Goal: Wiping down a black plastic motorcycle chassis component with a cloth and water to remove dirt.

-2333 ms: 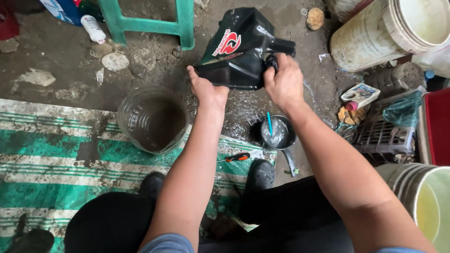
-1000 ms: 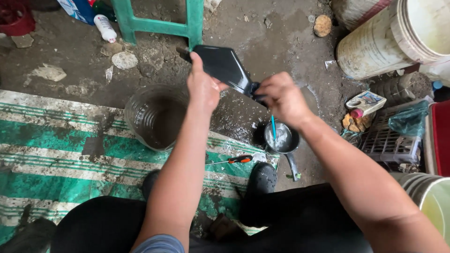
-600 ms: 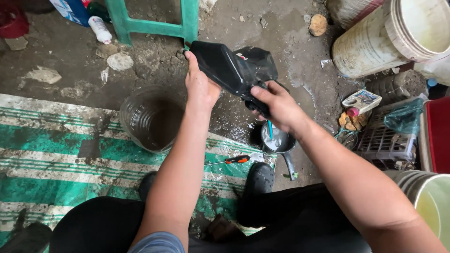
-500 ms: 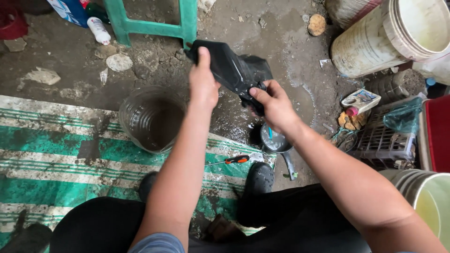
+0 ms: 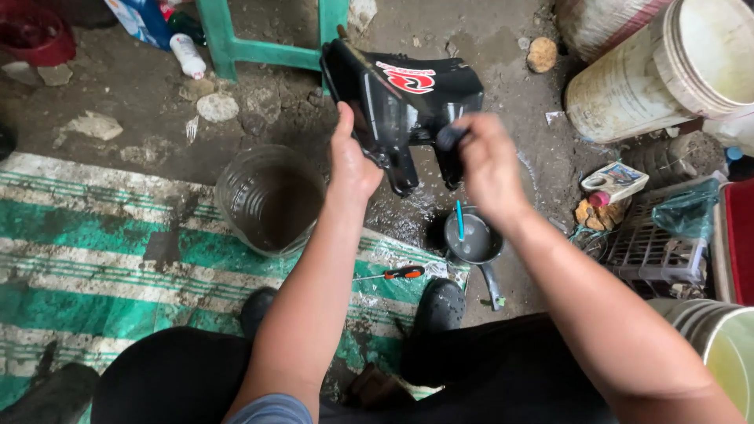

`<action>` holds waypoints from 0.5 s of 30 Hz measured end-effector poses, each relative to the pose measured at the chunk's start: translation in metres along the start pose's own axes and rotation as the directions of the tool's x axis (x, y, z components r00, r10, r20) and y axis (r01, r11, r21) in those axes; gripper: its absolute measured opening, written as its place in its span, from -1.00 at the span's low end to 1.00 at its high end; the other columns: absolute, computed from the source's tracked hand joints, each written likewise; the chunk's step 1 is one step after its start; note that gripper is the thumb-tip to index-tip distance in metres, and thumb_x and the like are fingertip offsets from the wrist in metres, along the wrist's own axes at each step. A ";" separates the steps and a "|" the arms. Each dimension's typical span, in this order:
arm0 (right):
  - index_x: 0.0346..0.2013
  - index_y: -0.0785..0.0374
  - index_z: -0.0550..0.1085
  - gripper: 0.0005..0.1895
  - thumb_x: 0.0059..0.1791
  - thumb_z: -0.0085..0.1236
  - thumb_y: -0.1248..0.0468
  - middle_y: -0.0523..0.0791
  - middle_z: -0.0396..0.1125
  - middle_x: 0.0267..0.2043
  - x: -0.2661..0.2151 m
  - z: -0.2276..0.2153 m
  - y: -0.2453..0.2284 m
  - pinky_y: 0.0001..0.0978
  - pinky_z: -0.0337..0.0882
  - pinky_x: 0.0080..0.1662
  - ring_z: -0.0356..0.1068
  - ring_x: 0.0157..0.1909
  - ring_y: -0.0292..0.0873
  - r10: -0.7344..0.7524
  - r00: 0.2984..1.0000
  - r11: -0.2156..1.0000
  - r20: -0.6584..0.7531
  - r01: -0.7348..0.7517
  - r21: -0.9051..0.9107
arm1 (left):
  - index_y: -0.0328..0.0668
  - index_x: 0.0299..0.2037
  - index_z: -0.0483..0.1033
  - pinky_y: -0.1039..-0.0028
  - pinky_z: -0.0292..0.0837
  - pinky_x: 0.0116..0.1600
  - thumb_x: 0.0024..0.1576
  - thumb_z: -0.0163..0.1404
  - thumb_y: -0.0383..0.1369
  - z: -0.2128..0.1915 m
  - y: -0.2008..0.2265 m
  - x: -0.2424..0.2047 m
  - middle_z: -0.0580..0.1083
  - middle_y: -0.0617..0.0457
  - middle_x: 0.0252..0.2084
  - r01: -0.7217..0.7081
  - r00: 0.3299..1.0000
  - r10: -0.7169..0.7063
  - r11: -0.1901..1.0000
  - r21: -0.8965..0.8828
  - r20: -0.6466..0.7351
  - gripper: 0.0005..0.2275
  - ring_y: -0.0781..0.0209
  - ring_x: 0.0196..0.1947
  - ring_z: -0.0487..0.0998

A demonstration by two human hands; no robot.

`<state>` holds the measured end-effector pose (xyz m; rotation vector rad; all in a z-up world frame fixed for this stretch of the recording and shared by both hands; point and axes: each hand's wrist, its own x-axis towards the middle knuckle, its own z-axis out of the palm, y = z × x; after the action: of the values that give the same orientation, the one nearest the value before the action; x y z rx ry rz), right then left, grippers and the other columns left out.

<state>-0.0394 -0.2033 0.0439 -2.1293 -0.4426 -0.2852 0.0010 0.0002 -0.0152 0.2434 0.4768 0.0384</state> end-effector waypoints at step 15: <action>-0.22 0.18 0.74 -0.86 -0.05 0.54 0.36 -0.07 0.51 -0.18 -0.005 0.081 0.011 -0.10 0.52 0.11 0.48 -0.04 0.08 -0.344 0.924 0.916 0.168 0.370 -0.157 | -0.43 0.28 0.59 0.09 0.39 0.41 0.12 0.21 0.20 0.026 -0.010 -0.032 0.52 -0.33 0.28 -0.111 0.964 0.198 0.905 0.410 -0.177 -0.23 -0.11 0.30 0.49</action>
<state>-0.0360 -0.1426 -0.0114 -2.2498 -0.9245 -0.4018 -0.0154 -0.0185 0.0192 0.6837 0.6804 0.1262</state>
